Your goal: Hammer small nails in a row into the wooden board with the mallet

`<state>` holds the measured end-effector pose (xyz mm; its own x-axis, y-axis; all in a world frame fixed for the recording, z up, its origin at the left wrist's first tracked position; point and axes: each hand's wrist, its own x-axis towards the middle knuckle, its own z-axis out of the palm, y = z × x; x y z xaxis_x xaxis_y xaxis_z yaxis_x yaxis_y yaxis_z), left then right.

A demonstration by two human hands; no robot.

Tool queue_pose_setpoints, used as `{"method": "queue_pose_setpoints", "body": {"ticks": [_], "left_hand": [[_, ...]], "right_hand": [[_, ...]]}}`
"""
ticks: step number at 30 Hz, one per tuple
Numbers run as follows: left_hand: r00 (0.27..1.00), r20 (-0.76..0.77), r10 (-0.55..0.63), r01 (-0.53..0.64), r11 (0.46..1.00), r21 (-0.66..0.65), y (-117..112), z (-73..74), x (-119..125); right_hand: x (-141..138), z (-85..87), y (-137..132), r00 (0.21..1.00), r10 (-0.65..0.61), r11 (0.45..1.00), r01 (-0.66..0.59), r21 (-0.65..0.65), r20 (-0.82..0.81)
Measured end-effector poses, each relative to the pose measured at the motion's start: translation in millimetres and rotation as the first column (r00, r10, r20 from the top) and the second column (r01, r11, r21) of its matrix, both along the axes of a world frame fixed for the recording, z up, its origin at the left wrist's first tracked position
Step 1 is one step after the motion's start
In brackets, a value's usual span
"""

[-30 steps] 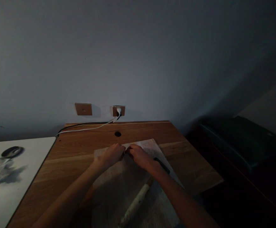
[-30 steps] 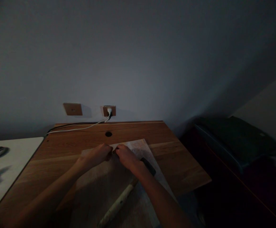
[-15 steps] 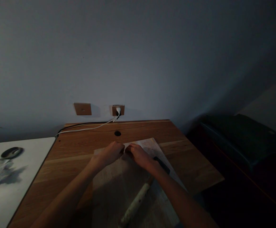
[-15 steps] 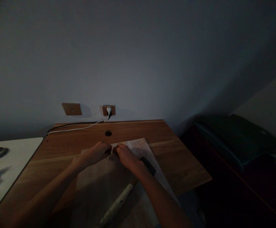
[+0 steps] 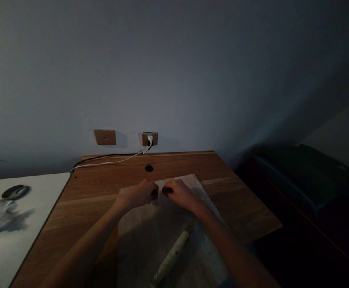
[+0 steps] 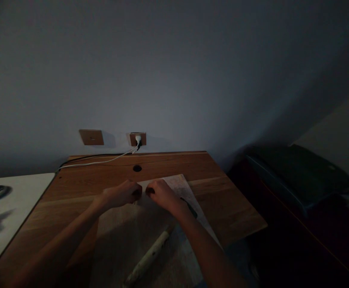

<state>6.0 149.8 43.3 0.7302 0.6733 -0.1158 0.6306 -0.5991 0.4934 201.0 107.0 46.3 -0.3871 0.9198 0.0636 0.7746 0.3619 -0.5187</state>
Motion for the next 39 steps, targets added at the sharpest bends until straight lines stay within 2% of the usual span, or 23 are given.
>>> {"method": "queue_pose_setpoints", "body": {"ticks": [5, 9, 13, 20, 22, 25, 27, 29, 31, 33, 35, 39], "left_hand": [[0.994, 0.107, -0.01, 0.016, 0.998, -0.058, -15.0, -15.9, 24.3], [0.981, 0.185, -0.048, 0.065, 0.994, -0.084, -18.2, -22.7, 30.7], [0.963, 0.225, -0.147, 0.17, 0.982, -0.088, -18.0, -21.1, 28.6], [0.943, 0.238, -0.23, 0.272, 0.949, -0.159, -21.2, -11.7, 19.0], [0.952, 0.225, -0.208, 0.242, 0.96, -0.137, -23.9, -6.7, 14.7], [0.977, 0.21, -0.024, 0.033, 0.999, -0.04, -34.7, 0.0, 7.7], [0.967, 0.221, 0.128, -0.143, 0.988, 0.053, -49.2, 0.2, 2.1], [0.944, 0.248, 0.216, -0.259, 0.953, 0.156, -70.5, -5.8, -4.9], [0.934, 0.275, 0.229, -0.305, 0.912, 0.276, -97.0, -17.7, -14.0], [0.936, 0.28, 0.212, -0.312, 0.868, 0.386, -126.6, -33.4, -25.3], [0.93, 0.294, 0.221, -0.341, 0.821, 0.459, -156.6, -51.0, -38.7], [0.897, 0.351, 0.269, -0.424, 0.748, 0.51, -209.9, -85.9, -66.5]], "right_hand": [[22.0, -10.9, -23.7, 0.995, -0.093, 0.988, 0.088, -0.127, -0.042], [27.7, -13.6, -37.4, 0.989, -0.145, 0.975, 0.136, -0.173, -0.042], [27.8, -10.8, -48.3, 0.982, -0.171, 0.972, 0.156, -0.178, -0.077], [37.3, -11.5, -67.0, 0.942, -0.217, 0.973, 0.189, -0.13, -0.257], [38.8, -10.8, -76.3, 0.918, -0.244, 0.97, 0.225, -0.096, -0.313], [40.7, -11.3, -98.4, 0.875, -0.303, 0.949, 0.312, -0.038, -0.378], [45.9, -15.8, -117.3, 0.834, -0.366, 0.909, 0.416, 0.035, -0.413], [58.2, -25.3, -136.7, 0.786, -0.436, 0.81, 0.555, 0.189, -0.439], [78.0, -39.0, -154.0, 0.752, -0.51, 0.693, 0.647, 0.318, -0.418], [101.2, -54.9, -167.9, 0.726, -0.601, 0.625, 0.688, 0.369, -0.335], [121.2, -70.0, -178.1, 0.71, -0.666, 0.621, 0.698, 0.356, -0.23], [137.2, -85.9, -188.2, 0.705, -0.676, 0.663, 0.709, 0.24, -0.214]]}}
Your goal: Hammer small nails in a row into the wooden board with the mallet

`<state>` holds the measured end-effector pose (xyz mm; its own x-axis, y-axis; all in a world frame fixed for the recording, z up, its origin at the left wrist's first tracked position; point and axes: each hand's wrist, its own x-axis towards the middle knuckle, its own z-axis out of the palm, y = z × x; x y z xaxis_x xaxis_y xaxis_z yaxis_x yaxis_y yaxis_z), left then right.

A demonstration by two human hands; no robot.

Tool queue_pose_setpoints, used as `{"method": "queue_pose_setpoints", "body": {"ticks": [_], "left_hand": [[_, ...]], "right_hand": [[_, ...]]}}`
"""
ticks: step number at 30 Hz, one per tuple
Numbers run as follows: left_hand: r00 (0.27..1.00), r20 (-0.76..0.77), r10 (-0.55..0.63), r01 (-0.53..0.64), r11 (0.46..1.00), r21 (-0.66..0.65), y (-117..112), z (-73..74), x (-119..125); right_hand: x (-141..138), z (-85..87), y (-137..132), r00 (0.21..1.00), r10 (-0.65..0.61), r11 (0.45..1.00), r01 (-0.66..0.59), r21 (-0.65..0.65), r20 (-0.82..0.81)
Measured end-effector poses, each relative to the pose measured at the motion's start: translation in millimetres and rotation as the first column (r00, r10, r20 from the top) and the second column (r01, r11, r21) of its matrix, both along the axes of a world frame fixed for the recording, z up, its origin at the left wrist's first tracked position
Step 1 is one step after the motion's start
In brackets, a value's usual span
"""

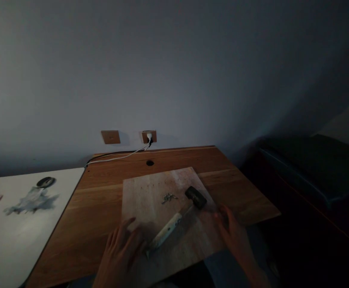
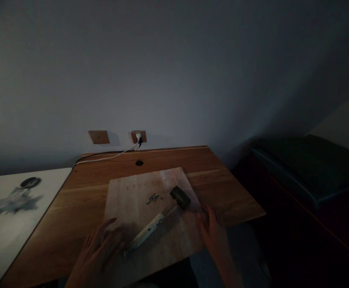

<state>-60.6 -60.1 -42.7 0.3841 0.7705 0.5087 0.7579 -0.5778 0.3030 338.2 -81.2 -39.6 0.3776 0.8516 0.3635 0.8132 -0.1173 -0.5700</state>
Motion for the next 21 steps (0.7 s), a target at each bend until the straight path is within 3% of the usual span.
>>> {"method": "queue_pose_setpoints", "body": {"ticks": [4, 8, 14, 18, 21], "left_hand": [[0.988, 0.139, 0.07, -0.06, 0.996, -0.072, -33.0, -22.5, -15.8], [0.948, 0.244, 0.203, -0.173, 0.975, -0.141, -41.4, -23.0, -16.6], [0.919, 0.152, 0.363, -0.34, 0.927, -0.161, -28.4, -7.2, -32.6], [0.832, 0.133, 0.539, -0.5, 0.831, -0.243, -11.8, -5.1, -72.5], [0.809, 0.084, 0.582, -0.558, 0.804, -0.207, -4.2, -7.2, -108.3]], "right_hand": [[-1.7, 5.0, 1.1, 0.993, -0.018, 0.999, 0.013, -0.05, -0.112], [-7.2, 10.6, 4.3, 0.975, -0.022, 0.997, 0.006, -0.071, -0.223], [-52.5, 11.4, 10.9, 0.913, 0.126, 0.979, -0.177, -0.098, -0.389], [-99.2, 13.0, 14.5, 0.888, 0.215, 0.954, -0.28, -0.106, -0.406], [-125.8, 9.0, 13.1, 0.841, 0.336, 0.917, -0.396, -0.059, -0.423]]}}
